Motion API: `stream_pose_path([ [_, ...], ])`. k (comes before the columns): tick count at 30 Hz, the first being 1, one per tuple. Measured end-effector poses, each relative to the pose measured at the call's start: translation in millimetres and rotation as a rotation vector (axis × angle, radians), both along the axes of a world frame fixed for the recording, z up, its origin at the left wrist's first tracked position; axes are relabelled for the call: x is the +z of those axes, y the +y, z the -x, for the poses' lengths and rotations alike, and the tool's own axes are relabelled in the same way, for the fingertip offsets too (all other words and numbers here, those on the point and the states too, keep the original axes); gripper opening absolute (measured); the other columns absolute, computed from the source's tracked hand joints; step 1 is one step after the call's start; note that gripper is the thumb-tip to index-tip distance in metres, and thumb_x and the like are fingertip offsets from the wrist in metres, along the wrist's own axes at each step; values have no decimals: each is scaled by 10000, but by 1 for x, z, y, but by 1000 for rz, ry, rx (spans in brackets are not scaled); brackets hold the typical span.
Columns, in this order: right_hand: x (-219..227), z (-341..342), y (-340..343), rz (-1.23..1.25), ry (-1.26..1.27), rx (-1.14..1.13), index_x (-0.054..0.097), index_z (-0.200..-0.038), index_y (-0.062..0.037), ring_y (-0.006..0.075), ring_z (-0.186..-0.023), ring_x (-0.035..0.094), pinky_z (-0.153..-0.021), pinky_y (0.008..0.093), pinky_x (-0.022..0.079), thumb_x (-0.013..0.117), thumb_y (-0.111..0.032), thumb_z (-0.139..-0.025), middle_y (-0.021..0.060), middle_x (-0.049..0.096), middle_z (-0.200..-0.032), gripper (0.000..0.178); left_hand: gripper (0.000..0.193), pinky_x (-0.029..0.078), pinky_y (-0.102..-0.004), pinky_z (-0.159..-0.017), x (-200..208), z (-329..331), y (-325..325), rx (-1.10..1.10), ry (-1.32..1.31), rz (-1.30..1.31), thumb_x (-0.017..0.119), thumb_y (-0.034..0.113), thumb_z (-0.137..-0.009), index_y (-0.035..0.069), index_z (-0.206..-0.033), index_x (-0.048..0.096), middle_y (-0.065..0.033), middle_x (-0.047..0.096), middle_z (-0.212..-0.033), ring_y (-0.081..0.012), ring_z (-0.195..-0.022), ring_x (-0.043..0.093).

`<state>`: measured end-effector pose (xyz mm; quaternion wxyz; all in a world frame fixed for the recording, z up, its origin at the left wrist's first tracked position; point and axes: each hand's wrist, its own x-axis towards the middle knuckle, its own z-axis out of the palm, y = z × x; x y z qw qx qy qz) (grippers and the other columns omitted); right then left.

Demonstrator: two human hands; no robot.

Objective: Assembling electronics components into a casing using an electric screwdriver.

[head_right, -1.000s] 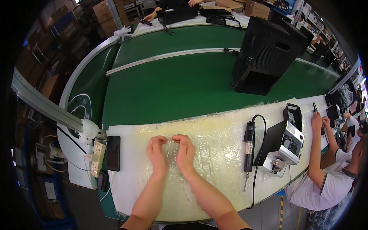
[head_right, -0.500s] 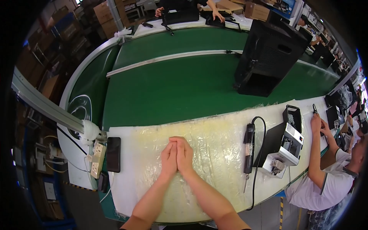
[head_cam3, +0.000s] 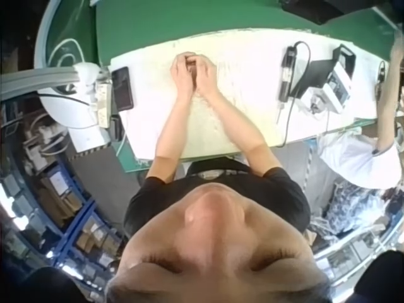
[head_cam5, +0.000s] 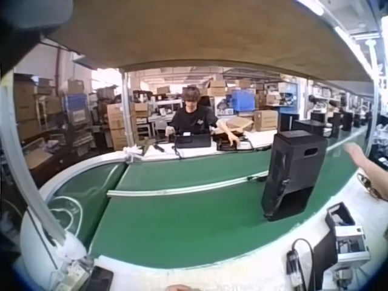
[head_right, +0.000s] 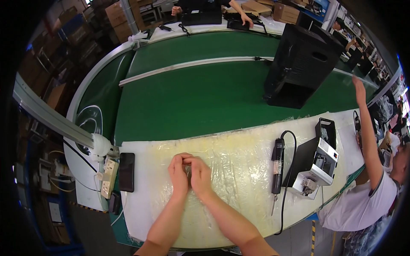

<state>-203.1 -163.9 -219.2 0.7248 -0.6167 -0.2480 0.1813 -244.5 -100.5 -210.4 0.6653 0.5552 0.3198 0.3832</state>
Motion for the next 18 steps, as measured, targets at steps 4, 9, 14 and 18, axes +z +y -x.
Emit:
stream_pose_path([
  [4, 0, -15, -1, -86, 149, -188, 620, -987, 25, 199, -927, 601, -846, 299, 462, 355, -208, -1004, 122, 635, -998, 353, 307, 442, -256, -756, -7, 0, -4, -39, -31, -54, 402, 199, -982, 0, -877, 612, -68, 620, -890, -138, -817, 543],
  [9, -4, -8, 0, -57, 104, -67, 615, -974, 24, 196, -932, 593, -855, 298, 456, 349, -217, -1007, 118, 630, -994, 361, 281, 436, -257, -761, 3, 0, -20, -194, 111, 25, 426, 198, -976, -1, -894, 606, -50, 598, -858, -113, -830, 532],
  [14, -3, -10, -1, -97, 38, -157, 623, -962, 12, 198, -890, 598, -815, 296, 461, 361, -228, -1004, 116, 641, -960, 358, 303, 438, -284, -795, -3, 2, 3, 117, 15, -25, 399, 195, -965, 2, -874, 615, -69, 632, -882, -161, -853, 557],
  [18, 4, 7, -2, 47, 20, 11, 613, -923, 9, 183, -833, 603, -768, 301, 470, 381, -217, -996, 122, 633, -878, 332, 325, 440, -267, -784, 6, 1, -12, -43, 89, -28, 384, 196, -976, -12, -882, 615, -71, 627, -910, -149, -843, 555],
])
